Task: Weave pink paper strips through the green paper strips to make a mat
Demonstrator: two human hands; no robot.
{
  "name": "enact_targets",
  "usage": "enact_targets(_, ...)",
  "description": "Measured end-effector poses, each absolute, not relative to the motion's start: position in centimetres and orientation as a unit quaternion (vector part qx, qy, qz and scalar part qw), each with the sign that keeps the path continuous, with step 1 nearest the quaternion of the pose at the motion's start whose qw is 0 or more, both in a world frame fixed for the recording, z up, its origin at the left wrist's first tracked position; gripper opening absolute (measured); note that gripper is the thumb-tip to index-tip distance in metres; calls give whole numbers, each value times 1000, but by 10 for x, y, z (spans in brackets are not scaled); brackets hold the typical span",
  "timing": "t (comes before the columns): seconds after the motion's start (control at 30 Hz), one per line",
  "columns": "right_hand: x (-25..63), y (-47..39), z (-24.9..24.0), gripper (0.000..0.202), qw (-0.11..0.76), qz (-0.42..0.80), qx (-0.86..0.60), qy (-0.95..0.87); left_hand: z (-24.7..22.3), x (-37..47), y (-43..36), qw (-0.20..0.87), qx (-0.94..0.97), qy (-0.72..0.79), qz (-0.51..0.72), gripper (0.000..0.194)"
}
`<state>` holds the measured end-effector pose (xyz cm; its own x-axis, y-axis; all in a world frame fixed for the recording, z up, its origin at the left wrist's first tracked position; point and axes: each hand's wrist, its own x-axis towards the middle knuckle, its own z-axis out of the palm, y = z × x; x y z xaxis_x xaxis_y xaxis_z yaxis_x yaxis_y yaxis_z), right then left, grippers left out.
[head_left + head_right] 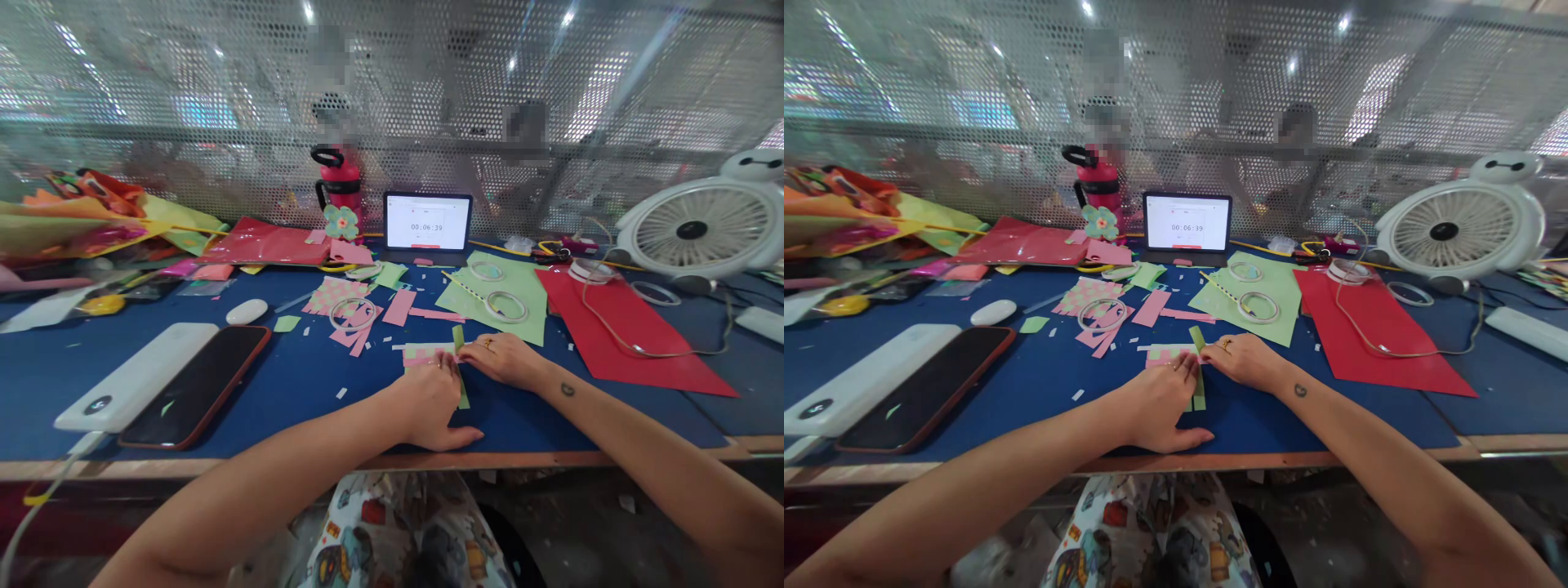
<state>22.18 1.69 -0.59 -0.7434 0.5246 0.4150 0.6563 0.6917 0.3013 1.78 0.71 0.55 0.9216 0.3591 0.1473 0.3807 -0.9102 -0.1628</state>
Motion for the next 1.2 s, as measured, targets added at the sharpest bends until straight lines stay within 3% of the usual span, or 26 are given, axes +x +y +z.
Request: enact_targets(1.2, 224, 16, -5, 25, 168, -265, -282, -907, 5, 18, 8, 101, -978, -177, -54, 87)
